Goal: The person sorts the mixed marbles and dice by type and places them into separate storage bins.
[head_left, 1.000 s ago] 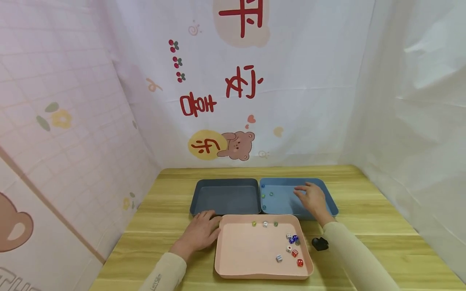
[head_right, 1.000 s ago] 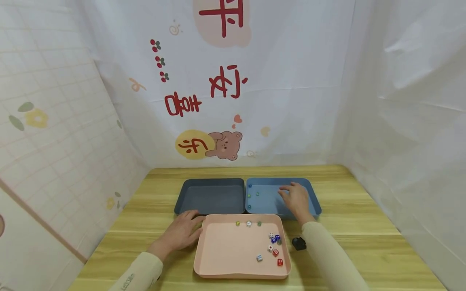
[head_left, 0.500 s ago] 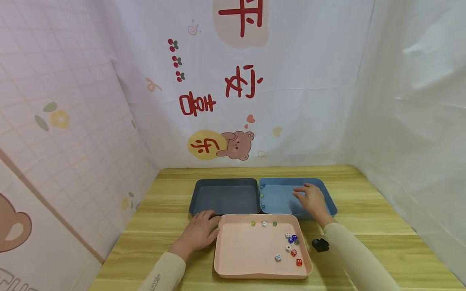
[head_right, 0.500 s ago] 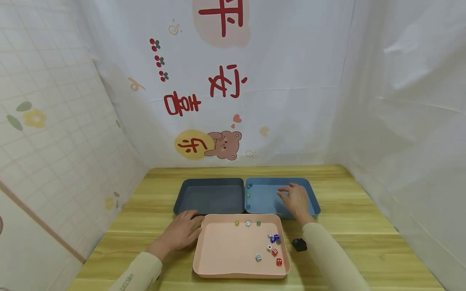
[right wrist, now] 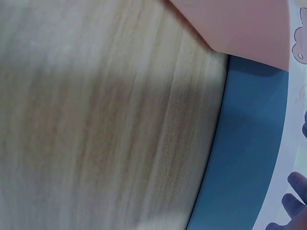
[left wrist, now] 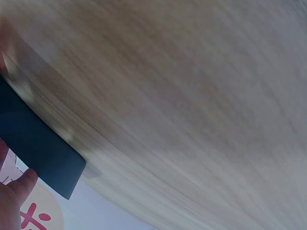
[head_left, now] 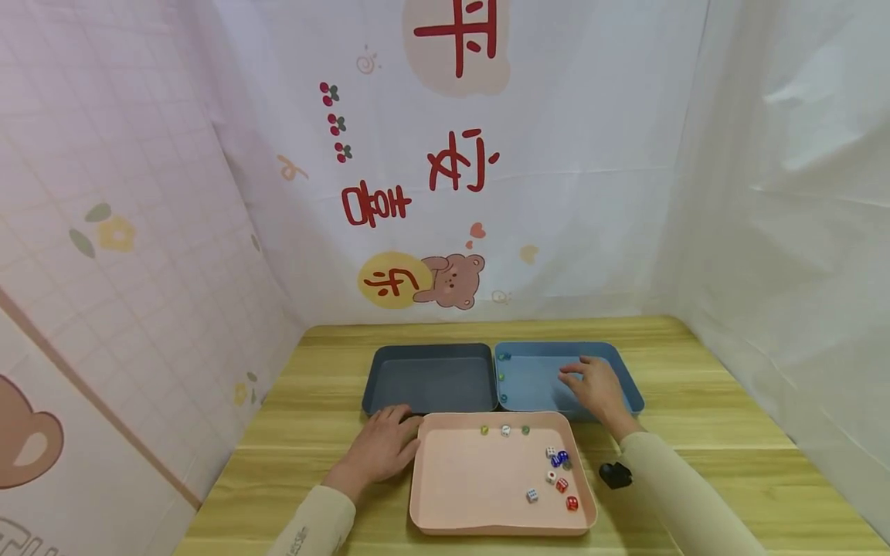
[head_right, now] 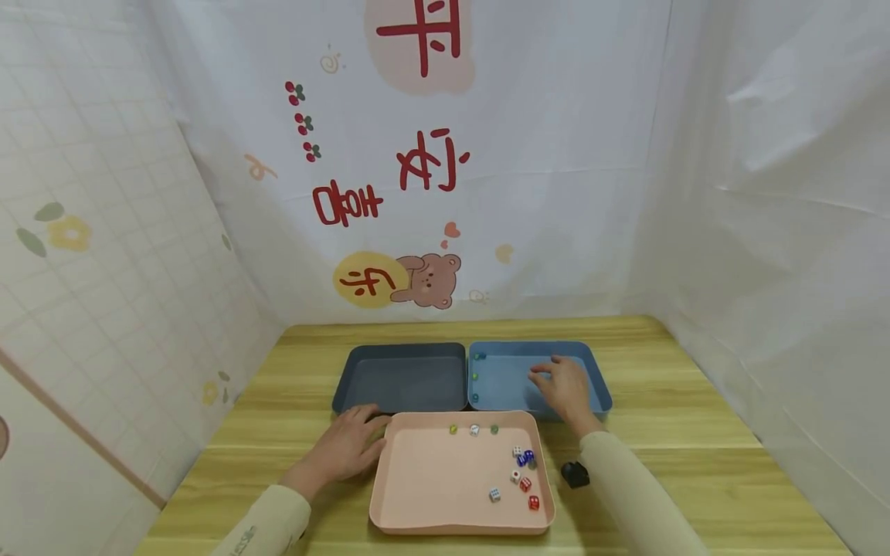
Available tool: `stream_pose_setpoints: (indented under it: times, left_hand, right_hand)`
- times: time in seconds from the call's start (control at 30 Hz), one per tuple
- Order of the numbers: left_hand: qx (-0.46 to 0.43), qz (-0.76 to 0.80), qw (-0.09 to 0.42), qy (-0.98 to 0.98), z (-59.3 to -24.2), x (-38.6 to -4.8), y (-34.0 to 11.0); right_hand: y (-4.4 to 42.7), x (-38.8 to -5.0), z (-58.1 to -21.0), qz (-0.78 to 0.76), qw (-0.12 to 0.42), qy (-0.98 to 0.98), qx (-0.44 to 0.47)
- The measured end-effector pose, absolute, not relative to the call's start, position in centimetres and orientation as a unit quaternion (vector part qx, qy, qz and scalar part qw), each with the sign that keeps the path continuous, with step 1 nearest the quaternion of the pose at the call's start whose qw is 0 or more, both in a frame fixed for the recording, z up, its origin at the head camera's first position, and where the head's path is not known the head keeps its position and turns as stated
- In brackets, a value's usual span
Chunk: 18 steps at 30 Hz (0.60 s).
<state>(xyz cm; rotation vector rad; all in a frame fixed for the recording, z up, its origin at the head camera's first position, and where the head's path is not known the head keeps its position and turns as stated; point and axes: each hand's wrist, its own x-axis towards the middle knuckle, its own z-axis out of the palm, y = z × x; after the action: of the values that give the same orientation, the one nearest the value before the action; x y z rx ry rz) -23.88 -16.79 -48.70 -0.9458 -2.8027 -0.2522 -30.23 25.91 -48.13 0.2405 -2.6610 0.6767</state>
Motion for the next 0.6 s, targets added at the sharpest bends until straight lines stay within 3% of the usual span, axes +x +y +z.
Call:
stream_pose_setpoints:
  times: [0.6]
  left_hand:
    - [-0.321, -0.092, 0.106, -0.937, -48.2, -23.5, -16.6]
  right_hand:
    - [24.7, -29.3, -47.8, 0.278, 0.164, -0.937, 0.133]
